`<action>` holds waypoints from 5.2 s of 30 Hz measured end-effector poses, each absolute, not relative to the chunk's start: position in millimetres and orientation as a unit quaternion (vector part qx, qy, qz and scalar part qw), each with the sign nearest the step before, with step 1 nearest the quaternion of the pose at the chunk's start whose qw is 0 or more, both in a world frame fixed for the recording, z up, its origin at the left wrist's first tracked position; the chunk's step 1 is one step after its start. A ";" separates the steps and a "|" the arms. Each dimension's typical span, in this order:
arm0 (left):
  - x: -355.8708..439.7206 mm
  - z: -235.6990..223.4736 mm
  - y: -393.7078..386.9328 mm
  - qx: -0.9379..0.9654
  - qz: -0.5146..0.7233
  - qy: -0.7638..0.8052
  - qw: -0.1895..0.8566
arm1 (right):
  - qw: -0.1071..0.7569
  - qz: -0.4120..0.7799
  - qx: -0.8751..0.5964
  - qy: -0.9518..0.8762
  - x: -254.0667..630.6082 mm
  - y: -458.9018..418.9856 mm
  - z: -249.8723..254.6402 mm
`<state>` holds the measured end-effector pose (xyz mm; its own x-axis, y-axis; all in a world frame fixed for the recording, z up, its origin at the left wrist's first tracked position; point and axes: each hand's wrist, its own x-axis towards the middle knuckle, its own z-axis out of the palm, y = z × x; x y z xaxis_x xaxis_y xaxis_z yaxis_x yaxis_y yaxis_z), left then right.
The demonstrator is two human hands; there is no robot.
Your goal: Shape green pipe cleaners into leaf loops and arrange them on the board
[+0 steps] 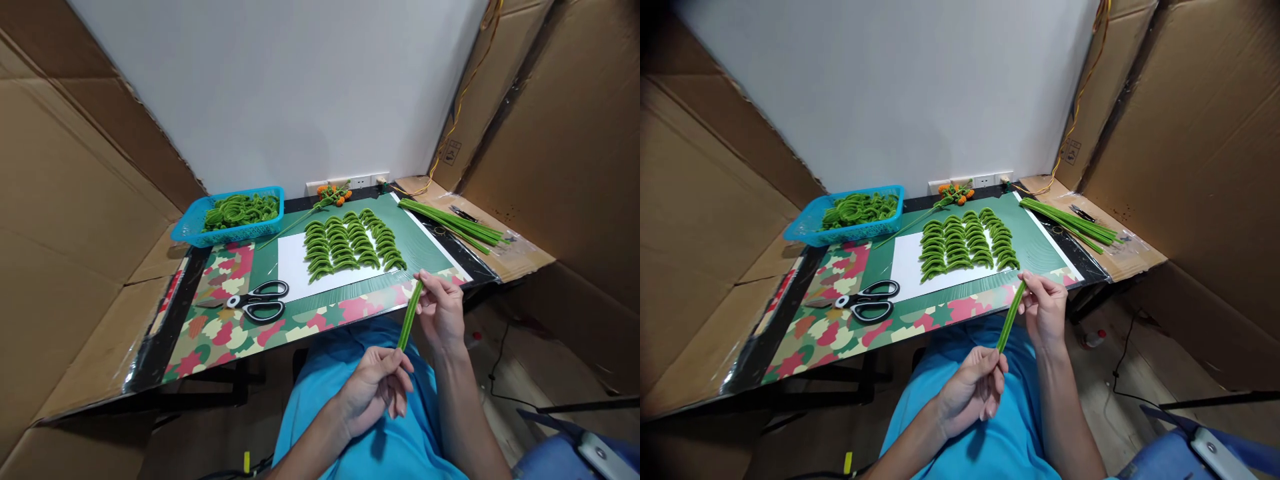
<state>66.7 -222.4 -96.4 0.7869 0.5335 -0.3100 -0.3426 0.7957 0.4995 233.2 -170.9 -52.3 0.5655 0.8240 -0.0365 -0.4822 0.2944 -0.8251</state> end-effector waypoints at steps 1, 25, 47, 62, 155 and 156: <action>66.2 -90.6 -220.7 0.234 0.245 0.238 0.910 | 0.781 0.413 -0.423 -0.201 234.5 -170.9 -51.8; -3.0 -26.6 -181.2 0.385 0.609 0.481 0.499 | 0.577 0.488 -0.426 -0.496 213.1 -187.8 -46.7; -1.1 -22.3 -176.0 0.477 0.552 0.465 0.502 | 0.466 0.450 -0.431 -0.629 171.8 -192.4 -33.8; -16.0 -23.0 -171.4 0.518 0.505 0.469 0.507 | 0.464 0.430 -0.476 -0.611 175.6 -191.6 -37.1; -39.2 46.1 -134.9 0.710 0.485 0.498 0.108 | 0.485 0.786 -0.010 -0.382 105.4 -192.7 -10.0; -38.8 45.8 -134.8 0.721 0.482 0.490 0.087 | 0.489 0.785 -0.015 -0.380 104.6 -191.5 -10.4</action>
